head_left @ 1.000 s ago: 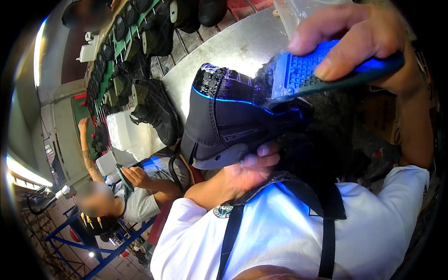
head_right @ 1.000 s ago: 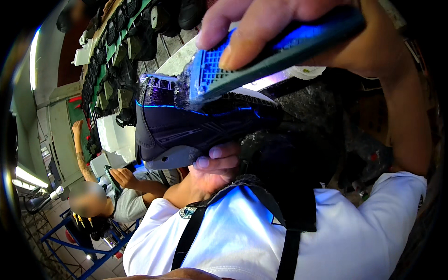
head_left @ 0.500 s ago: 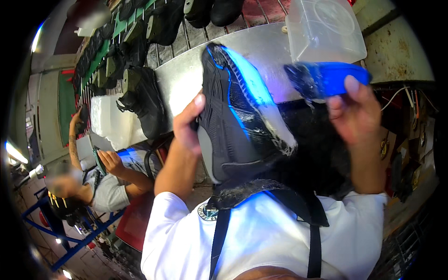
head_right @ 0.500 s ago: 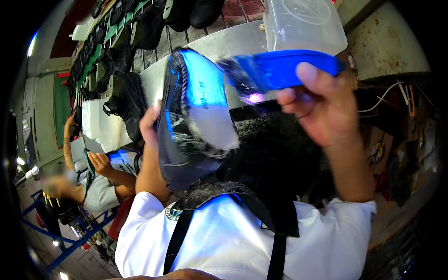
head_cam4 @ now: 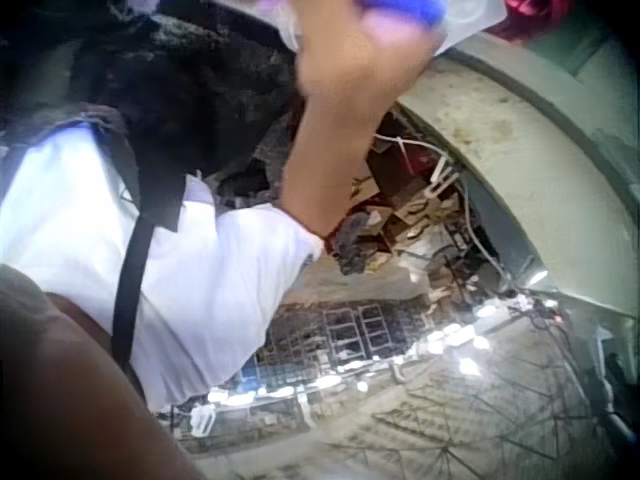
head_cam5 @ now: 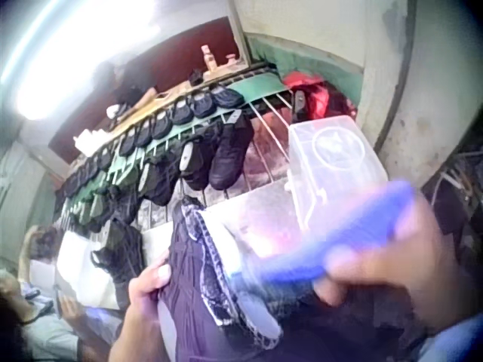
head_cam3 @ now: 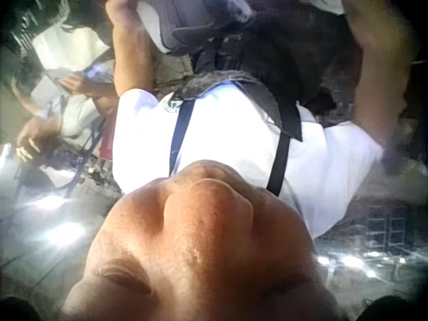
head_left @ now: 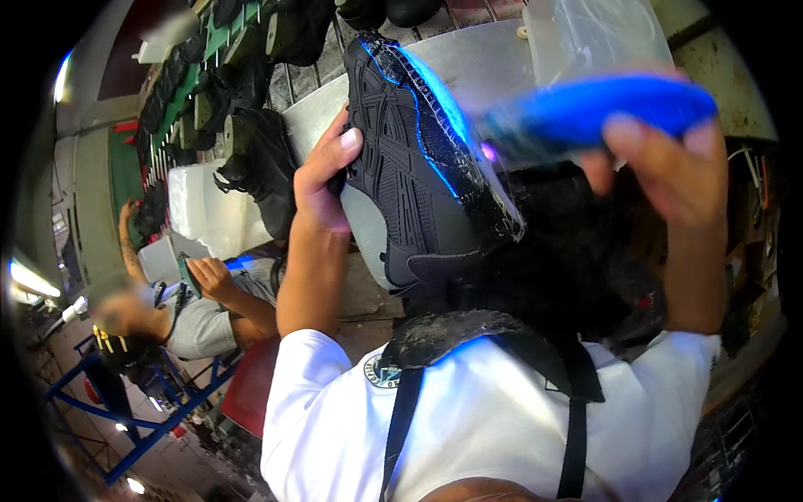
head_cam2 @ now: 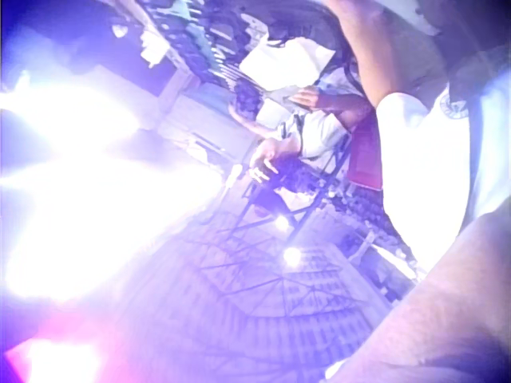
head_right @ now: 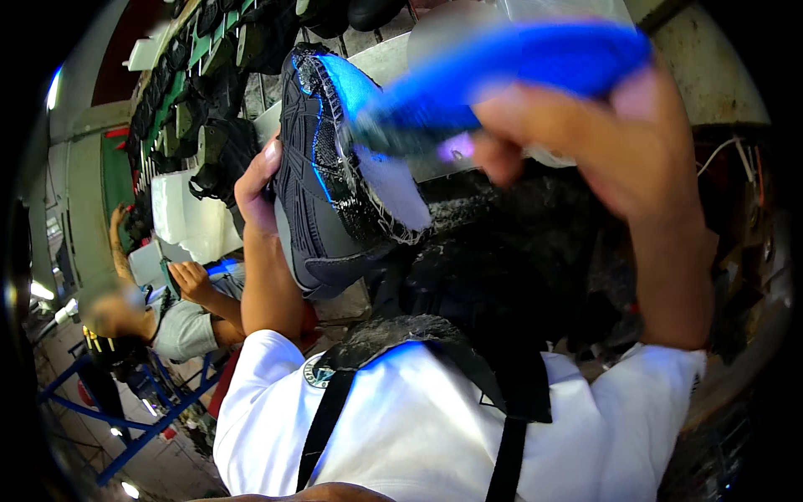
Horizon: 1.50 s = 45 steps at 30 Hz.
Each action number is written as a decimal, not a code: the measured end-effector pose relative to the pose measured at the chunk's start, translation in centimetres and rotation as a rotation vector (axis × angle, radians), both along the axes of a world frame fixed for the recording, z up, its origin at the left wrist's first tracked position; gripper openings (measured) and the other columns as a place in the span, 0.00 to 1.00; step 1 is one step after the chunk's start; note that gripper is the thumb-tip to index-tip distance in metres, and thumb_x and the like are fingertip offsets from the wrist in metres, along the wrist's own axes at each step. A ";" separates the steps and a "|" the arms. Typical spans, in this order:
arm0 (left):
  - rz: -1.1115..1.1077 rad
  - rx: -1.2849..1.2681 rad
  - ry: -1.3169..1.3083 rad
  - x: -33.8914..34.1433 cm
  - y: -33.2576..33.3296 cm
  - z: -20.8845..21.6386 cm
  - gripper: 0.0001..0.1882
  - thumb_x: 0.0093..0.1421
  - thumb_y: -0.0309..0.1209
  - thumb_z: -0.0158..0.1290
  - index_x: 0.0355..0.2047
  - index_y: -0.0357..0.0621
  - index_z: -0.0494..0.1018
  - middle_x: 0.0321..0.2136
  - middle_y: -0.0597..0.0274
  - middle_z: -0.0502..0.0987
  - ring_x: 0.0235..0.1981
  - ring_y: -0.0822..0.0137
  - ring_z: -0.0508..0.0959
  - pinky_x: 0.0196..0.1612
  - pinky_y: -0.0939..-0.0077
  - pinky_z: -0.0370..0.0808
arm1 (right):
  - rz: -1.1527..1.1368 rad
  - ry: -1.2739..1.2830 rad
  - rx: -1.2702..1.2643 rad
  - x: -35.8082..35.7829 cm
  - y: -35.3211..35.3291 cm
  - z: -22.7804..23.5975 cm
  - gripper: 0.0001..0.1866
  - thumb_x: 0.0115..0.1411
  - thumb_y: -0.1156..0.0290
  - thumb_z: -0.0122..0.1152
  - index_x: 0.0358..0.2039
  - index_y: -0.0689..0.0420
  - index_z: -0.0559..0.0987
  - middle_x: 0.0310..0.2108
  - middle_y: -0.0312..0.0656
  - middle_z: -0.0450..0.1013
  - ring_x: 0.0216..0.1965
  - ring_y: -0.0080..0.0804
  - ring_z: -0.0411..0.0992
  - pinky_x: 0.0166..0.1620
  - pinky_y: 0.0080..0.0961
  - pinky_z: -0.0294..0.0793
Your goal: The person applies liquid glue to the perimeter and sole-contact areas of shoe uppers using a brush and then wipes the toe of a shoe with a cloth. They retrieve several shoes from a conveyor belt for processing.
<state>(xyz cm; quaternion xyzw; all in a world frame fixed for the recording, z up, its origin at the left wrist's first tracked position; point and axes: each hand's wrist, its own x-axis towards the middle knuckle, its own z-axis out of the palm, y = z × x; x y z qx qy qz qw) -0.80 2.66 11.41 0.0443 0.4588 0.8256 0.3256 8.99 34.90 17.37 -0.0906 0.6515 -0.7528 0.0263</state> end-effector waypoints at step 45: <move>0.235 0.249 -0.805 0.0 -6.6 -3.5 0.18 0.69 0.34 0.45 0.52 0.37 0.74 0.48 0.46 0.80 0.46 0.51 0.83 0.51 0.52 0.81 | -0.056 0.299 -0.806 -12.8 -3.9 -11.1 0.11 0.57 0.72 0.71 0.40 0.63 0.83 0.38 0.51 0.80 0.36 0.40 0.82 0.43 0.30 0.82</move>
